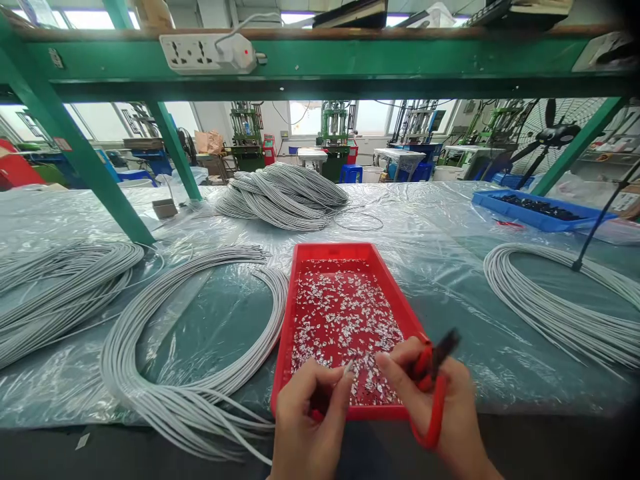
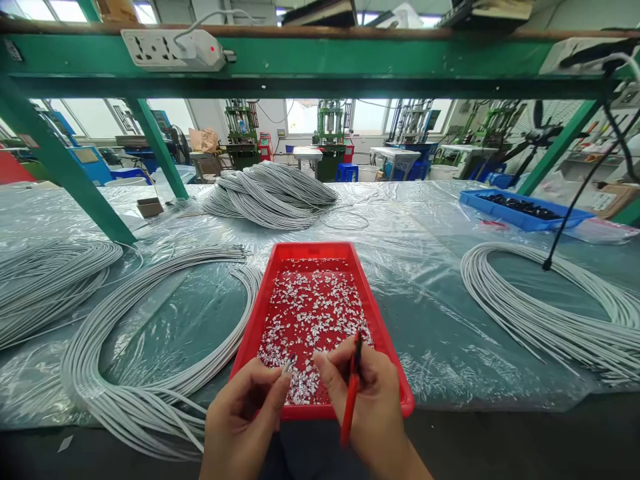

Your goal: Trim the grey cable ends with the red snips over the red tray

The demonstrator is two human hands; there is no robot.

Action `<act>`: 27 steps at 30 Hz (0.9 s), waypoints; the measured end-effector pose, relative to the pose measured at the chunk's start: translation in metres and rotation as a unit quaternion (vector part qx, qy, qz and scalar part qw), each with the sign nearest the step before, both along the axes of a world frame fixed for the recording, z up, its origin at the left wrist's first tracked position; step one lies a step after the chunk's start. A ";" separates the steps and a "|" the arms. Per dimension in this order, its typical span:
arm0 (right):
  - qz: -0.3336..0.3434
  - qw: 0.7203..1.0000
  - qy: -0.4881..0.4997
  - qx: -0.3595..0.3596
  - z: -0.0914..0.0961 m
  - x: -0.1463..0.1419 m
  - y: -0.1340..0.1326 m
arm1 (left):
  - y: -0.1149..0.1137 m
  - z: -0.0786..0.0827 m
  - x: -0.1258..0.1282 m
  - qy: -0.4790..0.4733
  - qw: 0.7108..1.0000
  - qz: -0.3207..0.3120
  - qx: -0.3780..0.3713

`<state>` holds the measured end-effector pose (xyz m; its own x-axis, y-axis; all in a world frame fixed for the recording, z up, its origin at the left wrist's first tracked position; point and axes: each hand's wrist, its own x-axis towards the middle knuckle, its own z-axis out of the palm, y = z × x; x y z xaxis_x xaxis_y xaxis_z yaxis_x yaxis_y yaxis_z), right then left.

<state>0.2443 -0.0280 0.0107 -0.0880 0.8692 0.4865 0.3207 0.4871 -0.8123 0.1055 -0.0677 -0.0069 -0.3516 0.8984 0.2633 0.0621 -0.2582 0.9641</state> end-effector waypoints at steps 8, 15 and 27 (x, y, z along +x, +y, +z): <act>0.060 0.973 -0.138 -0.173 0.015 0.021 0.047 | -0.004 0.019 -0.013 -0.260 0.930 -0.192 -0.178; 0.214 0.931 -0.003 -0.294 0.022 0.008 0.022 | -0.002 0.017 -0.009 -0.220 0.945 -0.187 -0.155; 0.260 0.904 0.037 -0.336 0.012 0.008 0.008 | -0.010 0.014 -0.004 -0.149 0.976 -0.126 -0.094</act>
<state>0.2527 -0.0197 0.0229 -0.5584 0.8215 -0.1154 0.1227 -0.0559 -0.9909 0.1011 -0.0773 0.0072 -0.1483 0.9889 0.0047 -0.2701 -0.0451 0.9618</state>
